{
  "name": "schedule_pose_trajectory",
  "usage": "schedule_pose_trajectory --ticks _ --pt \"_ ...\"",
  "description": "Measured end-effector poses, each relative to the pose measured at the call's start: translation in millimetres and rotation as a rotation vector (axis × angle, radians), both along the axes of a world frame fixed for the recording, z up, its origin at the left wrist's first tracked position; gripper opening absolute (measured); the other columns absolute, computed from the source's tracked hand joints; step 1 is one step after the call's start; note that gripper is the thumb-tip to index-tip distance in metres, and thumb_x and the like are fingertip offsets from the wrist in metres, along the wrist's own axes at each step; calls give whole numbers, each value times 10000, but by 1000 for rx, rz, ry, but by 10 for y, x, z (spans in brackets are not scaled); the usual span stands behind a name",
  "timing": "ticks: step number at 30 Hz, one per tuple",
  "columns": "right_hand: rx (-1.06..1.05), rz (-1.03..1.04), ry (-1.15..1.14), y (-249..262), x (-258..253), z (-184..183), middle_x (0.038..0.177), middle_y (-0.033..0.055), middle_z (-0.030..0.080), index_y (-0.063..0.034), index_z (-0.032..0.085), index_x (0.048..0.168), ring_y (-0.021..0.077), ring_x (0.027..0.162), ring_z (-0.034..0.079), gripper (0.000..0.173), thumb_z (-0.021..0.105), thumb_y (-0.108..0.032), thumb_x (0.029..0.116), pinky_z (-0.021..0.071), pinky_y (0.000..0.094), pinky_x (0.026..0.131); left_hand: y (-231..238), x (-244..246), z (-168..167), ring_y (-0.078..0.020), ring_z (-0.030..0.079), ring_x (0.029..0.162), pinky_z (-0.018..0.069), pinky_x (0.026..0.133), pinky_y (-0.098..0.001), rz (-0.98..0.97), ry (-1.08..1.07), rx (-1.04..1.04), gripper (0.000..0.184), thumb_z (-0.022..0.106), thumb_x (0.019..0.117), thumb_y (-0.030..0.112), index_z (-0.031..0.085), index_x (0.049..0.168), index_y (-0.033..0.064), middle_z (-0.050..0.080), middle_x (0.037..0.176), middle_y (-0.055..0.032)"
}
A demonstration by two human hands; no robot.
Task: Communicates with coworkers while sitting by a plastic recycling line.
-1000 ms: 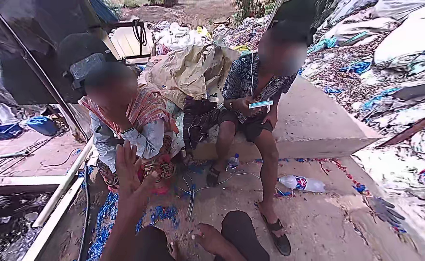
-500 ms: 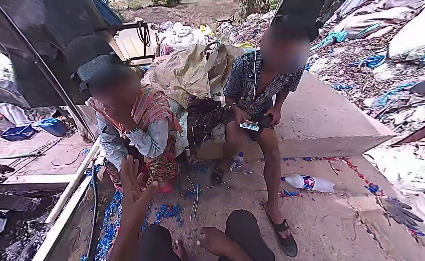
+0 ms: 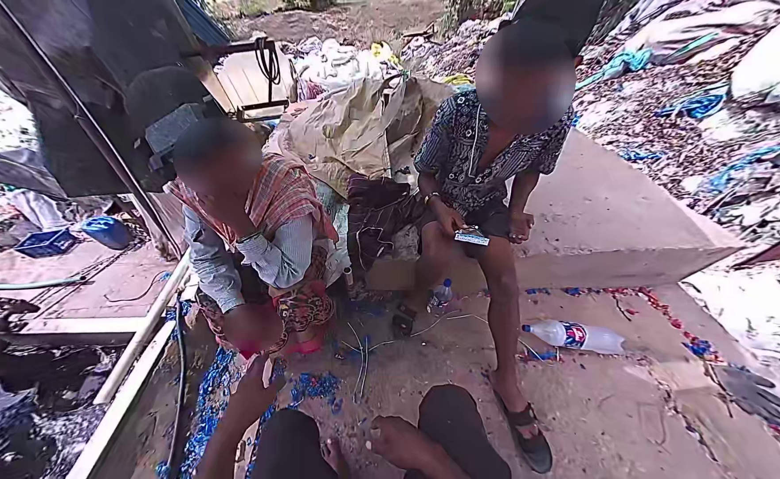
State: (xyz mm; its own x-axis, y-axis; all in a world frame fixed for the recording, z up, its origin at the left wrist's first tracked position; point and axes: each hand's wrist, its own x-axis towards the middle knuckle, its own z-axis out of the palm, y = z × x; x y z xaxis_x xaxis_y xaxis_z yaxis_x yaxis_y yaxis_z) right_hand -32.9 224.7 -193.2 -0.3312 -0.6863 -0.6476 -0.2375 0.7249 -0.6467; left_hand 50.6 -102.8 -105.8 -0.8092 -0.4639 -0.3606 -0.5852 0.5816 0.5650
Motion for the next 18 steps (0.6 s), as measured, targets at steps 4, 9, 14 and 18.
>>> schedule_pose_trajectory --ticks 4,9,14,18 --pt "19 16 -1 -29 15 2 1248 237 670 -36 546 1433 393 1182 646 586 554 -470 1040 486 607 1025 247 364 -1056 -398 516 1381 452 1087 -618 -36 -404 -93 667 587 959 589 570 1455 143 543 1494 -185" --pt "45 39 -18 -64 75 -7 1266 238 665 -49 523 1462 396 1192 643 592 557 -462 1040 481 614 1032 378 378 -1067 -399 498 1391 472 1043 -642 5 -472 -144 587 521 965 605 625 1390 213 558 1484 -140" --pt "-420 -606 6 45 -107 328 1313 163 626 -35 133 1638 219 970 705 869 664 -270 992 590 399 877 347 343 -1118 -399 529 1360 458 1062 -634 10 -385 -132 581 572 958 581 644 1373 181 585 1450 -158" --pt "-754 -1261 225 260 -555 900 1177 152 670 -39 26 1640 198 858 725 874 622 -161 1013 630 362 730 333 411 -1124 -406 518 1371 452 1067 -645 23 -379 -112 599 577 960 589 636 1389 173 578 1460 -165"
